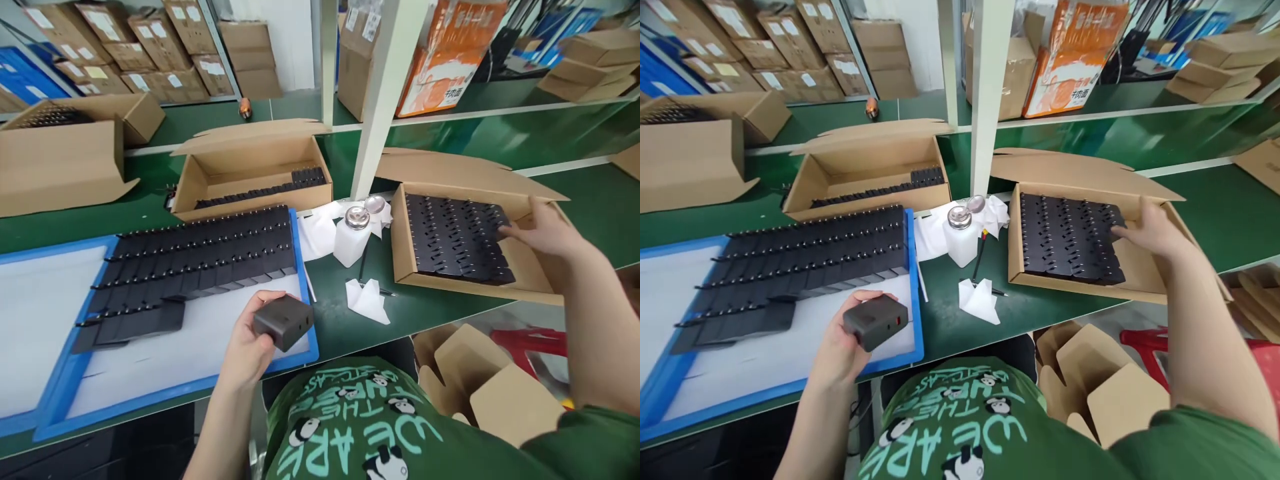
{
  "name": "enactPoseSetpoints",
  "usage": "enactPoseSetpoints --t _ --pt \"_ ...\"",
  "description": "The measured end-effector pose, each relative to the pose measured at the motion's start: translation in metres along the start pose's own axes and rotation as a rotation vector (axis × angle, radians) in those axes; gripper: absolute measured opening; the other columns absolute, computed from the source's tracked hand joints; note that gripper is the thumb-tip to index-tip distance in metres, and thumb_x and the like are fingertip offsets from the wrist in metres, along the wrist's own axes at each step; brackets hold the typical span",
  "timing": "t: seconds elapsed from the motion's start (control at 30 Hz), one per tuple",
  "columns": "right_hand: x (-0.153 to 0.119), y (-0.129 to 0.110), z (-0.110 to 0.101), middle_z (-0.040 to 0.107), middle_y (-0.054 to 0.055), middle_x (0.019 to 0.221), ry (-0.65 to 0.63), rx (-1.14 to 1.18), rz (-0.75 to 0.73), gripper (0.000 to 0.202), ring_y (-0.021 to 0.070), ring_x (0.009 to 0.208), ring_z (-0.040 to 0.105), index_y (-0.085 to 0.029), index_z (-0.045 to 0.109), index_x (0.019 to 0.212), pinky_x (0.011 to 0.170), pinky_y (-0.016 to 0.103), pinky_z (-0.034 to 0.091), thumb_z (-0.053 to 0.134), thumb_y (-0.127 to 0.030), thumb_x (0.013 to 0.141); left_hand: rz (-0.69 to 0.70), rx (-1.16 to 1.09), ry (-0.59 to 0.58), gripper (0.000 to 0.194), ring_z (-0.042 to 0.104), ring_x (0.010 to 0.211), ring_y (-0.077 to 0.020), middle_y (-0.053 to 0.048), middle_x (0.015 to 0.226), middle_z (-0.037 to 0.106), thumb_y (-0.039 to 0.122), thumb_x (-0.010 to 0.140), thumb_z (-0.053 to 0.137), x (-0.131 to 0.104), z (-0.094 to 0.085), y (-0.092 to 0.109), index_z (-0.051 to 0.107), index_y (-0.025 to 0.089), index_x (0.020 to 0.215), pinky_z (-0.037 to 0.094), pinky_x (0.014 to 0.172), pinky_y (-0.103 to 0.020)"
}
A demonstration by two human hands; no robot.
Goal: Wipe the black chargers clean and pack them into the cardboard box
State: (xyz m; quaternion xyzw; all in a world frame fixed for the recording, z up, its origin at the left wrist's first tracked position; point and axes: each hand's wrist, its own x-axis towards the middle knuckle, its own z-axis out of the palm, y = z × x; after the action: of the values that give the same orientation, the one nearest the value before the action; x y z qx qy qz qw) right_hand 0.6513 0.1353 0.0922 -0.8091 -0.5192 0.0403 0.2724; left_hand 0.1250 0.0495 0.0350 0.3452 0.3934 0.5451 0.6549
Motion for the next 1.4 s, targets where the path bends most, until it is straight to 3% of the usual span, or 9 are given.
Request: enactPoseSetpoints --t 0.1,0.23,0.33,0.5,0.6,0.73,0.87,1.0,1.4 --pt "-0.074 -0.048 0.010 0.062 0.024 0.136 0.117 0.173 -0.295 0.044 0.0303 0.118 0.066 -0.018 0.057 0.138 0.095 0.049 0.054 0.062 -0.034 0.098 0.033 -0.053 -0.017 0.077 0.071 0.081 -0.0233 -0.011 0.099 0.074 0.074 0.054 0.088 0.008 -0.005 0.001 0.072 0.019 0.106 0.059 0.069 -0.030" --pt "-0.180 -0.104 0.075 0.076 0.002 0.110 -0.282 0.275 -0.693 0.032 0.0233 0.098 0.074 -0.035 0.068 0.124 0.087 0.041 0.064 0.067 -0.039 0.092 0.064 -0.142 -0.113 0.071 0.071 0.073 -0.0212 -0.008 0.097 0.074 0.077 0.059 0.084 0.011 0.010 0.002 0.068 0.024 0.103 0.059 0.068 -0.032" --pt "-0.215 -0.117 0.127 0.075 0.007 0.113 -0.366 0.269 -0.736 0.027 0.0286 0.101 0.072 -0.029 0.071 0.119 0.086 0.047 0.064 0.065 -0.031 0.092 0.061 -0.190 -0.168 0.074 0.071 0.070 -0.0205 -0.006 0.095 0.074 0.081 0.062 0.079 0.008 0.023 0.004 0.062 0.027 0.110 0.057 0.063 -0.030" --pt "-0.208 -0.113 0.154 0.072 0.015 0.111 -0.271 0.331 -0.665 0.012 0.0360 0.105 0.069 -0.023 0.067 0.091 0.088 0.060 0.059 0.059 -0.030 0.095 0.069 -0.239 -0.236 0.077 0.070 0.069 -0.0200 -0.008 0.096 0.073 0.085 0.063 0.075 0.007 0.030 0.007 0.059 0.025 0.108 0.054 0.058 -0.027" --pt "-0.202 -0.127 0.137 0.073 0.010 0.121 -0.286 0.439 -0.625 0.014 0.0322 0.115 0.069 -0.025 0.055 0.084 0.091 0.052 0.060 0.058 -0.029 0.097 0.090 -0.278 -0.268 0.075 0.069 0.070 -0.0193 -0.008 0.097 0.072 0.084 0.063 0.076 0.006 0.031 0.007 0.059 0.026 0.106 0.052 0.056 -0.025" --pt "-0.203 -0.171 0.098 0.076 0.004 0.099 -0.206 0.700 -0.546 0.009 0.0214 0.085 0.075 -0.027 0.058 0.092 0.060 0.031 0.059 0.065 -0.021 0.093 0.114 -0.344 -0.285 0.061 0.070 0.082 -0.0198 -0.009 0.104 0.072 0.073 0.078 0.073 0.001 0.036 0.005 0.064 0.026 0.115 0.056 0.065 -0.026" --pt "-0.209 -0.228 0.070 0.074 0.004 0.101 -0.032 0.626 -0.883 0.035 0.0196 0.085 0.071 -0.028 0.066 0.113 0.067 0.032 0.061 0.069 -0.006 0.085 0.105 -0.333 -0.230 0.052 0.070 0.091 -0.0189 -0.008 0.112 0.071 0.066 0.089 0.065 -0.003 0.047 0.005 0.068 0.027 0.123 0.057 0.079 -0.028" --pt "-0.218 -0.262 0.068 0.072 0.011 0.100 -0.091 0.596 -1.176 0.037 0.0187 0.092 0.069 -0.013 0.060 0.130 0.078 0.030 0.061 0.053 -0.002 0.095 0.151 -0.211 -0.047 0.051 0.067 0.103 -0.0209 -0.010 0.114 0.072 0.064 0.096 0.056 -0.007 0.056 0.005 0.070 0.024 0.123 0.054 0.096 -0.031" --pt "-0.226 -0.254 0.092 0.065 0.021 0.115 -0.109 0.431 -1.122 0.061 0.0274 0.102 0.062 -0.002 0.035 0.155 0.084 0.040 0.060 0.047 -0.001 0.095 0.420 -0.125 0.171 0.050 0.067 0.107 -0.0196 -0.008 0.119 0.069 0.064 0.096 0.057 -0.008 0.057 0.003 0.071 0.027 0.126 0.058 0.095 -0.030"
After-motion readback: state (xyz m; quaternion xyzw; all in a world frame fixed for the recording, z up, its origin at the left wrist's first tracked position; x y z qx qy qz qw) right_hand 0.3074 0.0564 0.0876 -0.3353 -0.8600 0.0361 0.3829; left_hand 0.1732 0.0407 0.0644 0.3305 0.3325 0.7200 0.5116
